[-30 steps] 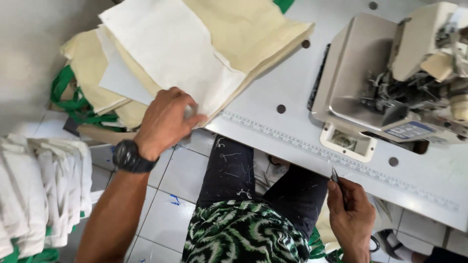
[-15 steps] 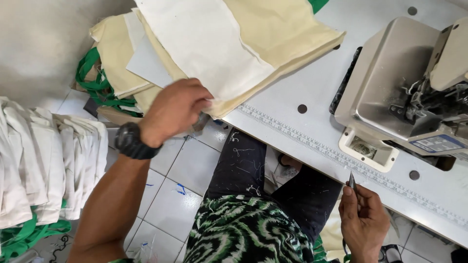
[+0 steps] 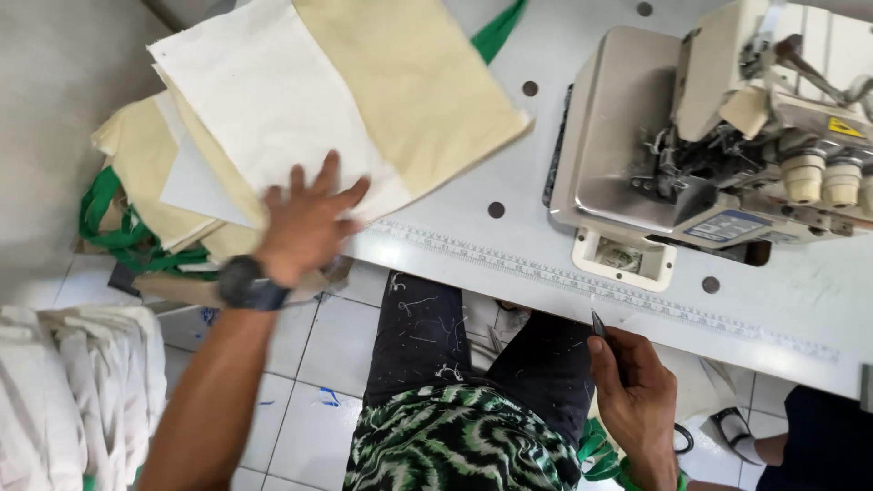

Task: Sewing and trimming fabric tote bags using an industrial overlock machine and scissors.

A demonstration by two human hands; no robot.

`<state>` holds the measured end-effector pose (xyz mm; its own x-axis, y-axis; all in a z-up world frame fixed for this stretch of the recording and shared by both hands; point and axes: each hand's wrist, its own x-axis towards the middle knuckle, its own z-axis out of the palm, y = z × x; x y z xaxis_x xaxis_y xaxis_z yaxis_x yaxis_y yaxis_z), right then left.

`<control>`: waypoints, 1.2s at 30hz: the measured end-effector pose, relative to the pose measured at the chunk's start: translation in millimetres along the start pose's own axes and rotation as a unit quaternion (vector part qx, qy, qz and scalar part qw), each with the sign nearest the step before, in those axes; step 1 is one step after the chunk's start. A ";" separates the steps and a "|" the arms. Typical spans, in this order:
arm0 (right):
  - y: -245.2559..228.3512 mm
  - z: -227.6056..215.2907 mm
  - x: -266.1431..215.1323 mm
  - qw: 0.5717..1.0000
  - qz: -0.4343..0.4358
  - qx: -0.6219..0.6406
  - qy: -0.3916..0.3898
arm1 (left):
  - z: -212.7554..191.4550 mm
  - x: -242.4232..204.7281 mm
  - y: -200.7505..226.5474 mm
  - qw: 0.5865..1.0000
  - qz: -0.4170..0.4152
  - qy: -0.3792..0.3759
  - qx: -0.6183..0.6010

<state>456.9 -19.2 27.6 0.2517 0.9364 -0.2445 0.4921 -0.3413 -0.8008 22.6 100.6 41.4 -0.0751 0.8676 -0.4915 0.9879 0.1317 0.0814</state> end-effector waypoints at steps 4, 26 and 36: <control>-8.9 -7.0 0.1 0.996 0.086 0.010 0.003 | -47.3 -27.4 -36.6 0.986 -0.092 -0.113 0.079; -5.1 14.4 -4.5 0.997 0.006 -0.055 -0.059 | -43.2 153.8 -64.5 0.995 0.075 -0.012 0.072; -4.1 13.3 -6.6 0.998 0.026 -0.018 -0.059 | -17.9 131.1 -2.2 0.892 0.336 0.197 0.228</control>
<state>442.2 -22.9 25.2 0.1787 0.9199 -0.3491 0.5120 -0.3899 -0.7654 8.2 222.7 -7.7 0.6019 0.7905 -0.1134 0.7737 -0.6124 -0.1619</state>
